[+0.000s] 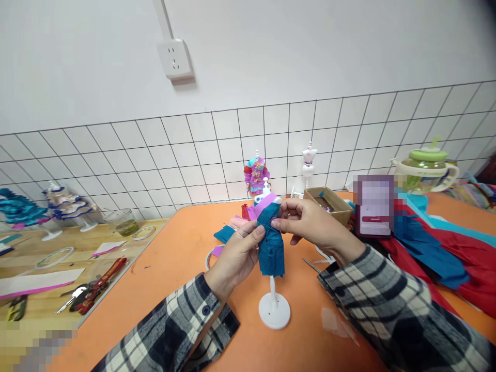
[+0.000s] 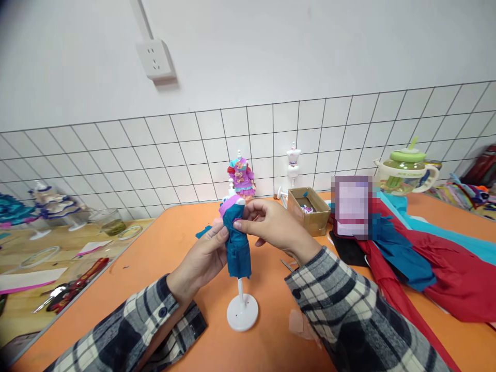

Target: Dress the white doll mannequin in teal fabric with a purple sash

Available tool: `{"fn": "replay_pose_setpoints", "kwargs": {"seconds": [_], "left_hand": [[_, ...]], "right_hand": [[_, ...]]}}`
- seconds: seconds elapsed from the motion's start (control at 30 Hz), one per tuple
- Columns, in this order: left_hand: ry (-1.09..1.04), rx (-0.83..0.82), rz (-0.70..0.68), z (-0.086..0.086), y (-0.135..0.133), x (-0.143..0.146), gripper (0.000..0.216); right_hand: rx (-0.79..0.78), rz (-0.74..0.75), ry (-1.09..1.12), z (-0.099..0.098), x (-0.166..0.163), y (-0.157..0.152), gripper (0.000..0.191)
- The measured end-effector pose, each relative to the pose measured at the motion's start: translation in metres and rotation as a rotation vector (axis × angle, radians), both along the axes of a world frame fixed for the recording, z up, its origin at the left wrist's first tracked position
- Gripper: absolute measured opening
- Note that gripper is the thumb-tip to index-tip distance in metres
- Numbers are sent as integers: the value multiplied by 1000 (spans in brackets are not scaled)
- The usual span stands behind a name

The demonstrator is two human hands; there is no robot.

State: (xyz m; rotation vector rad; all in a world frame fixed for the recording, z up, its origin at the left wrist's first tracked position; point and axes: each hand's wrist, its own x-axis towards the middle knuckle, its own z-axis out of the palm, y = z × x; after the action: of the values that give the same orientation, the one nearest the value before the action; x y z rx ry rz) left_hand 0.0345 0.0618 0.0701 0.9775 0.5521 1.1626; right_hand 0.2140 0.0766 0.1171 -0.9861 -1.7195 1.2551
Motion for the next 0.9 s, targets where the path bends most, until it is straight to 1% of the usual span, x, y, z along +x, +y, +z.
{"fn": "replay_pose_setpoints", "kwargs": {"seconds": [0.07,0.17,0.27,0.37,0.43,0.5,0.57,0.6,0.67,0.7,0.77,0.83,0.9], "left_hand": [[47,22,26,1,1,-1,32],[188,52,166,2,3,-3,36],[323,138,328,4,5,-5,36],[492,253,439,5,5,-6,33],[688,364,555,7,4,-7,30],[907,563,702,9,2,-10,29],[1086,762,797,12,1,-14,29],[1156,831,819,14,1,-16,30],[1277,908,841,17,-2,-18,31],[1333,941,857,18,-3,-19,32],[1424,1022,891,20,-7,-19,33],[1442,1099,871,21,-9,-19,33],[1353,1124,768,23,-9,-21,27]], "right_hand": [[10,0,-35,1,1,0,27],[46,4,-78,1,1,1,29],[140,-100,-117,-2,-4,0,32],[241,-197,-148,-5,-11,-2,24],[292,-242,-190,-6,-14,-4,17],[344,-285,-261,-6,-15,-5,22],[406,-281,-320,-5,-15,-6,27],[431,-265,-323,-5,-15,-7,25],[443,-234,-286,-6,-17,-8,21],[431,-240,-263,-7,-18,-8,21],[392,-301,-242,-9,-20,-7,25],[369,-341,-235,-10,-19,-5,27],[351,-297,-175,-9,-15,-2,25]]}}
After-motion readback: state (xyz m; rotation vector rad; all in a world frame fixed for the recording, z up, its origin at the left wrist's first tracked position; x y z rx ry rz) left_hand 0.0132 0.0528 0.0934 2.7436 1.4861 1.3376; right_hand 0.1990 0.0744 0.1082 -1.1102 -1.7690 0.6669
